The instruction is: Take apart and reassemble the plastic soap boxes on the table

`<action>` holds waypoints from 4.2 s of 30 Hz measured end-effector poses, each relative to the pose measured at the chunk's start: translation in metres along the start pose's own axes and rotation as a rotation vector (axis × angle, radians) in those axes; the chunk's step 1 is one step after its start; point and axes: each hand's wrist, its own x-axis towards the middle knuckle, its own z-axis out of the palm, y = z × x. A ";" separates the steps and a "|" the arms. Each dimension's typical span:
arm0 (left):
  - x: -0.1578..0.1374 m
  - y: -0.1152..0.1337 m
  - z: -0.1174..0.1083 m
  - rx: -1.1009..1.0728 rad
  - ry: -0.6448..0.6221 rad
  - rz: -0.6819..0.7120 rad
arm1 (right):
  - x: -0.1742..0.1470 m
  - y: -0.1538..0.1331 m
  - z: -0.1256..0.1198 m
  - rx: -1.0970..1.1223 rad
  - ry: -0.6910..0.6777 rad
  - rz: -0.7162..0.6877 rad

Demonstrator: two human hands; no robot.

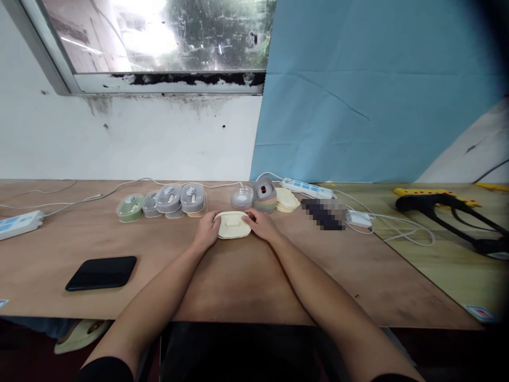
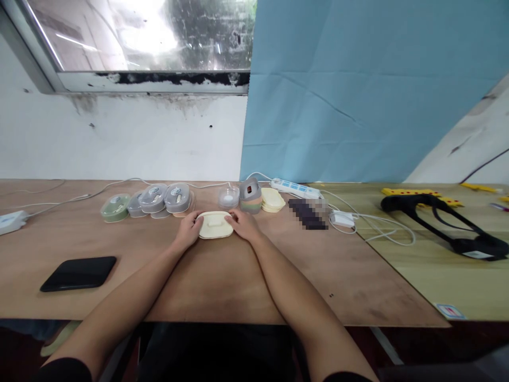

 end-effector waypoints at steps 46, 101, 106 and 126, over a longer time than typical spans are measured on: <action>0.015 -0.013 -0.049 0.322 0.488 0.005 | 0.008 0.121 -0.065 -0.151 1.120 0.427; 0.017 -0.015 -0.044 0.500 0.375 -0.230 | 0.012 0.124 -0.042 -0.089 0.805 0.270; 0.018 -0.016 -0.043 0.491 0.406 -0.203 | 0.011 0.119 -0.044 -0.077 0.815 0.266; 0.017 -0.024 -0.035 0.471 0.402 -0.154 | 0.009 0.065 -0.049 -0.242 1.012 0.086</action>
